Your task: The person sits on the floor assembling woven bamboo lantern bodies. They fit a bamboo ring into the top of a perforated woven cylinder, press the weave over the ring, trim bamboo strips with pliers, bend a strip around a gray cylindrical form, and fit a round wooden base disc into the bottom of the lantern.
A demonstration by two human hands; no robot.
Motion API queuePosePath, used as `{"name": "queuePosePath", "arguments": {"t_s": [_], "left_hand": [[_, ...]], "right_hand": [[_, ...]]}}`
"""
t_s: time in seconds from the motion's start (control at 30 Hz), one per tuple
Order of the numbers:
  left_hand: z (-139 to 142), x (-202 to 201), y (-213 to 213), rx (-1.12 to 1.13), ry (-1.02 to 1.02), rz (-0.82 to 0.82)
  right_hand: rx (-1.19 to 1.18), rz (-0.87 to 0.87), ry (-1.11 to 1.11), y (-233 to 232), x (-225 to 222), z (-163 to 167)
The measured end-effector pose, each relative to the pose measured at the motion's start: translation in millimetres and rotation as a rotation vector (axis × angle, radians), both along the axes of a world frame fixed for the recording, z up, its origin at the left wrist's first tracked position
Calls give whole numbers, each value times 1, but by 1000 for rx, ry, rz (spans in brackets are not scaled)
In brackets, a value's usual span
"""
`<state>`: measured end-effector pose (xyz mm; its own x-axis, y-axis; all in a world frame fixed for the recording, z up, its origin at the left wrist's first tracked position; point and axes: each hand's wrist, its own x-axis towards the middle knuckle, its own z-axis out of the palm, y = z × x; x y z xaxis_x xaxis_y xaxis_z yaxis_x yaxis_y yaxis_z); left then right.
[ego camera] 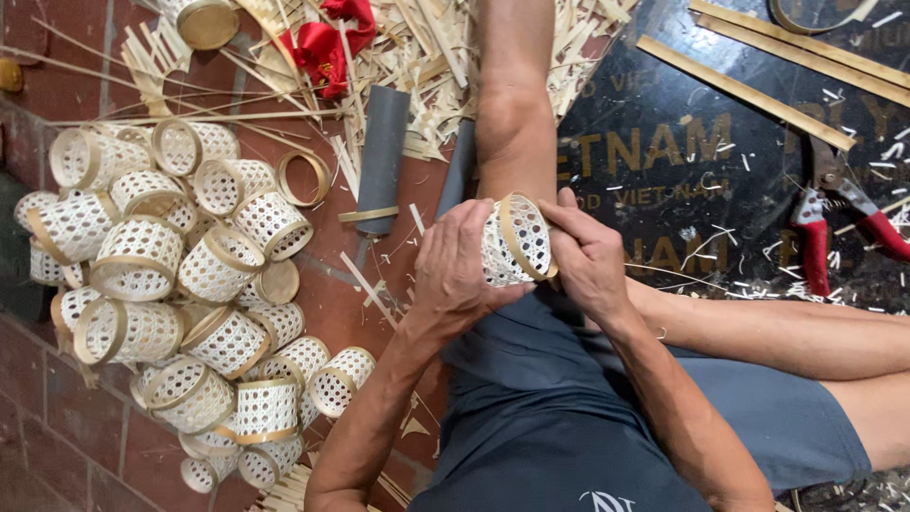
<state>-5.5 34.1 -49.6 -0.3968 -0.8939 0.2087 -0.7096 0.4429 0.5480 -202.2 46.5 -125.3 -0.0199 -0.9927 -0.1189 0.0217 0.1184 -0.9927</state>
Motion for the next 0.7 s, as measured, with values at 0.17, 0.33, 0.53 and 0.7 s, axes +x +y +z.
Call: {"name": "queuePosePath", "arguments": {"t_s": [0.17, 0.33, 0.53, 0.7], "left_hand": [[-1, -7, 0, 17, -74, 22], [-3, -5, -6, 112, -69, 18], [-7, -1, -8, 176, -72, 12], [-14, -7, -7, 58, -128, 22]], "right_hand": [[-199, 39, 192, 0, -4, 16], [-229, 51, 209, 1, -3, 11], [-106, 95, -12, 5, -9, -10], [-181, 148, -77, 5, -11, -20]]}}
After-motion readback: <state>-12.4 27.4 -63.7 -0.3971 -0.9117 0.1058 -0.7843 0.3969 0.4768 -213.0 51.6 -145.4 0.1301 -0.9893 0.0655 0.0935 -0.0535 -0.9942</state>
